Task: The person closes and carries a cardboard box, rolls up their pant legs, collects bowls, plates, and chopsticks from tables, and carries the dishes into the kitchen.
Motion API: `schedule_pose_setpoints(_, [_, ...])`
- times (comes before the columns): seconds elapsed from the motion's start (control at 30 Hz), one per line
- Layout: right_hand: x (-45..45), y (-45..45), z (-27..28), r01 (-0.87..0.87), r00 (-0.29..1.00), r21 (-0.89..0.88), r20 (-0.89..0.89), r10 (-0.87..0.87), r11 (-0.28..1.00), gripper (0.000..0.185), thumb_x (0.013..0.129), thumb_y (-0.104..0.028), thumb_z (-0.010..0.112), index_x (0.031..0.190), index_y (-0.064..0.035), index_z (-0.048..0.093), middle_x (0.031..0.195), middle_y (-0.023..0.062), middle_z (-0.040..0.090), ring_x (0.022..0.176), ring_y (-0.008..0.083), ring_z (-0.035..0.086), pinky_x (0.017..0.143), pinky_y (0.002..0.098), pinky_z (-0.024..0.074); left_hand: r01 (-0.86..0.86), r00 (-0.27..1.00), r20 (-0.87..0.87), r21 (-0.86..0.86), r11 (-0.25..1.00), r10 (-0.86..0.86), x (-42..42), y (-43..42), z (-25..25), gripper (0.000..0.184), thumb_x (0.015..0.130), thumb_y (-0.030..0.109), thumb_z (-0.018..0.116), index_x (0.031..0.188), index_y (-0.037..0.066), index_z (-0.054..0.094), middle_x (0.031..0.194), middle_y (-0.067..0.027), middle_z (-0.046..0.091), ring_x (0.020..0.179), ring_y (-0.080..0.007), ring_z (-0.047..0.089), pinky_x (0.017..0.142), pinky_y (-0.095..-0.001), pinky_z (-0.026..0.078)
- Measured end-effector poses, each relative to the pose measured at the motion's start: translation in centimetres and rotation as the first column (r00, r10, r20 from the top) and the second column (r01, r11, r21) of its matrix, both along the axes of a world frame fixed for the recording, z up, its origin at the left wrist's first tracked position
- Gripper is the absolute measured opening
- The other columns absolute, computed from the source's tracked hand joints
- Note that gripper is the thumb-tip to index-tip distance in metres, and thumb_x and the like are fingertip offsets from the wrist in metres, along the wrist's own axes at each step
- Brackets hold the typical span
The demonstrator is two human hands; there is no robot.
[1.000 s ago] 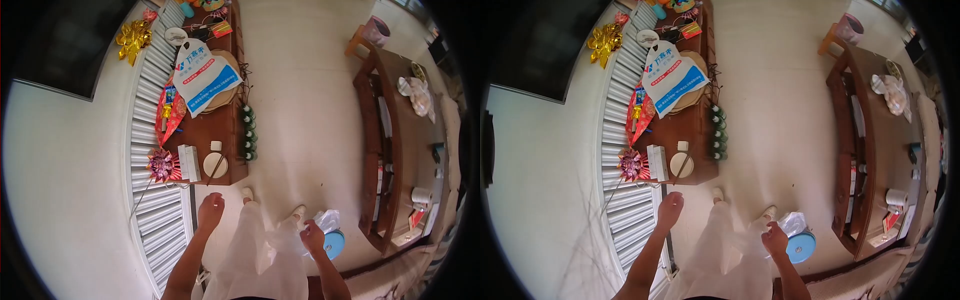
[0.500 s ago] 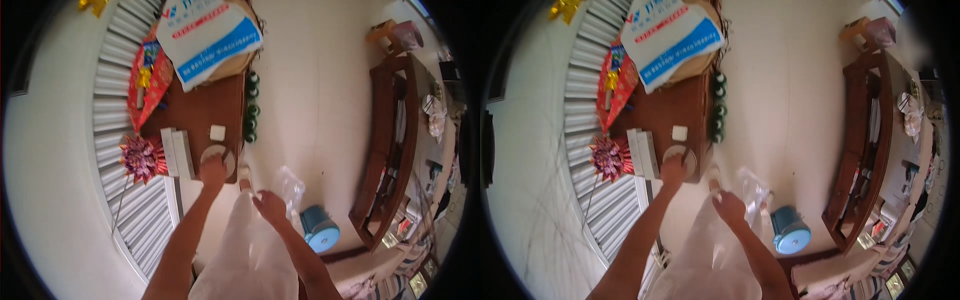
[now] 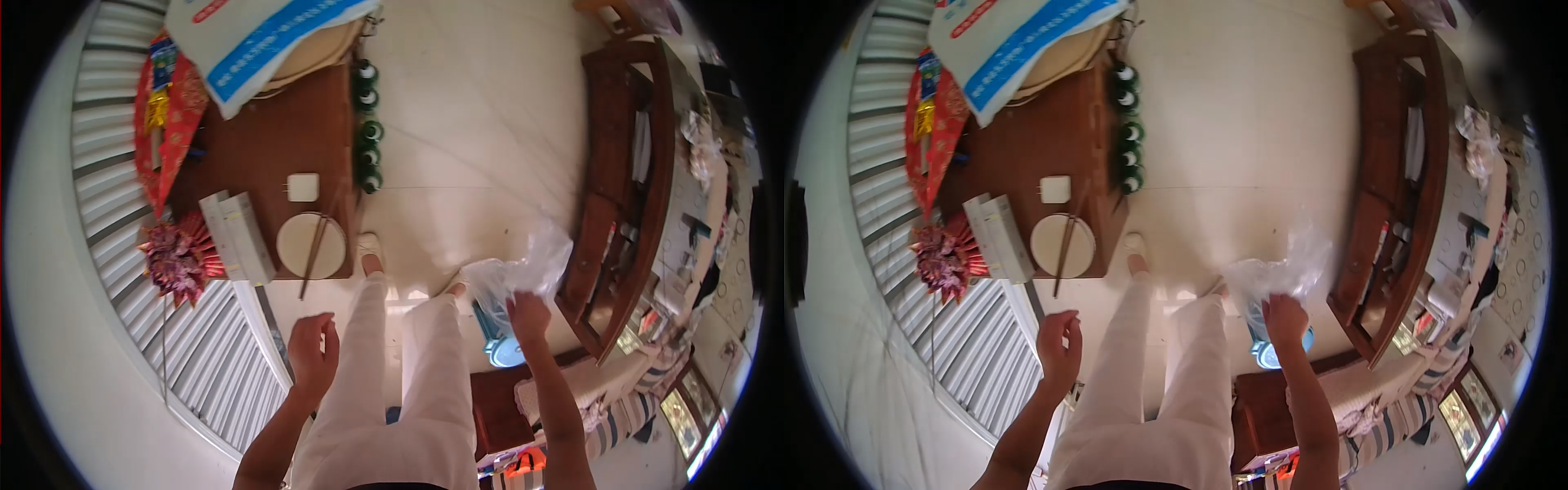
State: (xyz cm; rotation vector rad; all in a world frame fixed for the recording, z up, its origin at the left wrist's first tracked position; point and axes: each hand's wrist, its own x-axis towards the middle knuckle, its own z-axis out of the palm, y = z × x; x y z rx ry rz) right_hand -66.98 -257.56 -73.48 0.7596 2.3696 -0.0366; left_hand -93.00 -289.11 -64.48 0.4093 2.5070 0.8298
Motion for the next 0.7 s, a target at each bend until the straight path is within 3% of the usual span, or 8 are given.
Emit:
schedule_pose_setpoints(0.2, [28.0, -1.4, -2.5, 0.104, 0.848, 0.069, 0.516, -0.125, 0.992, 0.015, 0.083, -0.016, 0.058, 0.073, -0.0159, 0.07, 0.073, 0.0044, 0.068, 0.069, 0.0205, 0.068, 0.058, 0.0346, 0.0534, 0.206, 0.885, 0.437, -0.055, 0.977, -0.162, 8.0, 0.9, -4.3, 0.016, 0.084, 0.009, 0.059, 0.099, 0.003, 0.062, 0.081, -0.0099, 0.062, 0.074, -0.0256, 0.06, 0.066, -0.0359, 0.049])
schedule_pose_setpoints(0.23, [29.2, -1.0, -1.7, 0.192, 0.742, 0.108, 0.635, -0.217, 0.975, 0.017, 0.085, -0.016, 0.056, 0.076, -0.0158, 0.071, 0.077, 0.0037, 0.068, 0.073, 0.0197, 0.068, 0.059, 0.0337, 0.0539, 0.225, 0.881, 0.438, -0.06, 0.973, -0.177, 9.1, 1.1, -5.1, 0.016, 0.084, 0.009, 0.059, 0.099, 0.003, 0.062, 0.081, -0.0099, 0.062, 0.074, -0.0256, 0.06, 0.066, -0.0359, 0.049])
schedule_pose_setpoints(0.3, [35.4, -1.0, -2.7, 0.111, 0.734, 0.199, 0.644, -0.215, 0.974, 0.017, 0.087, -0.016, 0.055, 0.08, -0.0159, 0.07, 0.082, 0.0031, 0.068, 0.077, 0.0204, 0.068, 0.061, 0.0335, 0.0544, 0.328, 0.872, 0.418, -0.109, 0.938, -0.256, 11.6, 1.4, -7.2, 0.017, 0.084, 0.011, 0.059, 0.099, 0.003, 0.062, 0.084, -0.0109, 0.063, 0.078, -0.0267, 0.062, 0.069, -0.037, 0.05])
schedule_pose_setpoints(0.33, [34.4, -0.1, -2.9, 0.255, 0.64, 0.219, 0.692, -0.334, 0.942, 0.017, 0.089, -0.015, 0.053, 0.086, -0.0146, 0.069, 0.086, 0.0036, 0.067, 0.081, 0.0208, 0.068, 0.063, 0.0334, 0.0548, 0.343, 0.87, 0.415, -0.117, 0.932, -0.268, 12.9, 1.7, -8.1, 0.017, 0.084, 0.011, 0.059, 0.099, 0.003, 0.062, 0.084, -0.0109, 0.063, 0.078, -0.0267, 0.062, 0.069, -0.037, 0.05])
schedule_pose_setpoints(0.43, [36.7, 0.0, -8.6, 0.355, 0.731, 0.265, 0.519, -0.443, 0.897, 0.017, 0.089, -0.015, 0.052, 0.083, -0.0145, 0.068, 0.084, 0.0032, 0.066, 0.081, 0.0196, 0.067, 0.064, 0.0329, 0.0547, 0.382, 0.846, 0.468, -0.198, 0.903, -0.256, 17.1, 3.1, -11.5, 0.017, 0.085, 0.013, 0.058, 0.098, 0.003, 0.061, 0.088, -0.0118, 0.065, 0.08, -0.0279, 0.063, 0.071, -0.038, 0.051])
schedule_pose_setpoints(0.47, [38.1, -0.6, -11.3, 0.243, 0.845, 0.201, 0.437, -0.309, 0.949, 0.016, 0.087, -0.014, 0.052, 0.08, -0.0152, 0.066, 0.082, 0.0027, 0.065, 0.08, 0.0194, 0.066, 0.063, 0.0326, 0.0546, 0.387, 0.834, 0.499, -0.222, 0.895, -0.236, 18.9, 3.2, -12.9, 0.018, 0.085, 0.014, 0.058, 0.098, 0.003, 0.061, 0.088, -0.0121, 0.065, 0.079, -0.0278, 0.064, 0.07, -0.0373, 0.051])
schedule_pose_setpoints(0.63, [37.2, -3.4, -19.2, 0.254, 0.957, -0.028, 0.155, -0.247, 0.967, 0.012, 0.085, -0.014, 0.052, 0.078, -0.0139, 0.062, 0.081, 0.0047, 0.062, 0.079, 0.0212, 0.063, 0.066, 0.0357, 0.0511, 0.403, 0.804, 0.544, -0.205, 0.892, -0.239, 27.2, 3.8, -21.5, 0.019, 0.085, 0.017, 0.059, 0.098, 0.003, 0.061, 0.087, -0.0111, 0.066, 0.077, -0.023, 0.065, 0.069, -0.0333, 0.052])
schedule_pose_setpoints(0.7, [37.6, -4.4, -20.1, 0.345, 0.936, -0.023, 0.09, -0.342, 0.938, 0.007, 0.083, -0.017, 0.058, 0.078, -0.0124, 0.06, 0.08, 0.0055, 0.06, 0.082, 0.0235, 0.061, 0.072, 0.0379, 0.0493, 0.16, 0.576, 0.811, -0.231, 0.96, 0.099, 30.3, 4.1, -24.8, 0.022, 0.089, 0.02, 0.056, 0.104, 0.004, 0.058, 0.087, -0.0085, 0.065, 0.082, -0.0172, 0.064, 0.071, -0.0296, 0.051])
